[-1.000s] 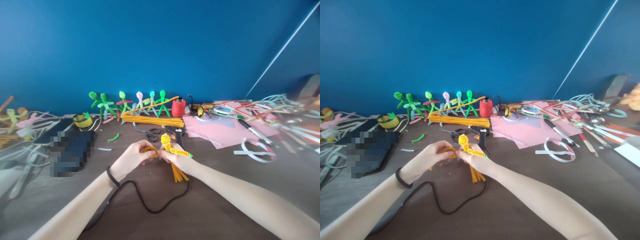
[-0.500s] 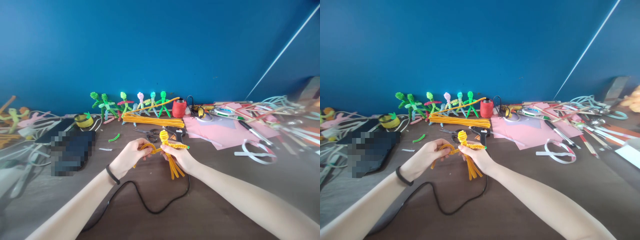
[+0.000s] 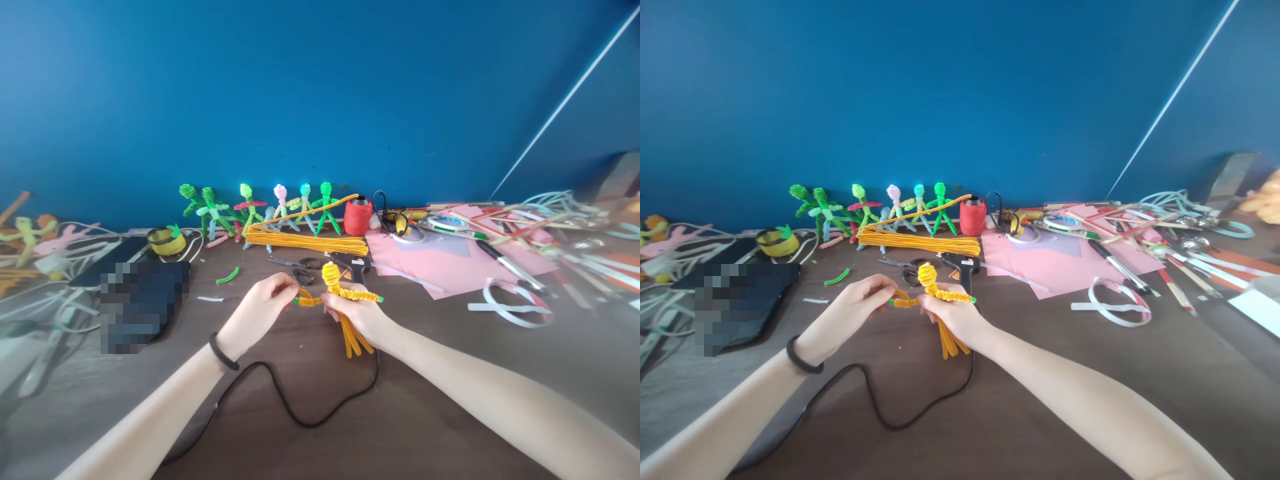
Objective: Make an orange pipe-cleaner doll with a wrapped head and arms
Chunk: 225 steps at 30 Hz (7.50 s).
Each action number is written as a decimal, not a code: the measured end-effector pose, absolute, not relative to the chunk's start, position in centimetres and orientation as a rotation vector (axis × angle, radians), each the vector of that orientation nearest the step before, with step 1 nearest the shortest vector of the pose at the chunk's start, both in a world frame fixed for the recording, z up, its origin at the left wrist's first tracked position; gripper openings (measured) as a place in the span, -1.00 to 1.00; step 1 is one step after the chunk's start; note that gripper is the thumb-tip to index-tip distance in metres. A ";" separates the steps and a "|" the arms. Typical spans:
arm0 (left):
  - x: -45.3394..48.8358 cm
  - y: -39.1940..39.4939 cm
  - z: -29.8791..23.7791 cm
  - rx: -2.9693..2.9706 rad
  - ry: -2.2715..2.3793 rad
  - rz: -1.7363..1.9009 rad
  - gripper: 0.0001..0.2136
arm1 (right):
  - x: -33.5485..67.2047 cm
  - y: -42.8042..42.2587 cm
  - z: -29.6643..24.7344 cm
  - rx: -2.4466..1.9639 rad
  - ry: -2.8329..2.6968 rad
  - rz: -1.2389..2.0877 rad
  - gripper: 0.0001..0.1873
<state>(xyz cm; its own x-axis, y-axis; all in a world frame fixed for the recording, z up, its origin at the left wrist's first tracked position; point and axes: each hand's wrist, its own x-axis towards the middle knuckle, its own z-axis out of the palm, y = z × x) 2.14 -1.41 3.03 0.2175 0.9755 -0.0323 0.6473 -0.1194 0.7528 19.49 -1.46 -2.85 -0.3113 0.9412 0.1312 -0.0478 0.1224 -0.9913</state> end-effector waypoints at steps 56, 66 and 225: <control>4.1 -3.3 -0.1 1.578 1.329 0.902 -0.88 | 19.2 -1.5 -2.3 -0.667 -0.863 1.907 -0.77; 2.3 -1.3 1.7 1.929 1.326 0.526 -0.82 | 19.3 -1.8 -2.4 -0.633 -1.098 1.893 -0.81; 1.9 -1.0 0.3 1.472 1.053 0.500 -0.78 | 18.7 -2.9 -2.6 -0.757 -1.691 1.532 -0.85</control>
<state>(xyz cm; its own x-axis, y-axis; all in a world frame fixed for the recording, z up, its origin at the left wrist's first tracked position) 1.85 -0.99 0.30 0.4985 0.8263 -0.2622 0.3184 0.1068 0.9419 18.73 -2.93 -2.60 -0.5678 0.8138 0.1237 -0.0431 0.1207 -0.9918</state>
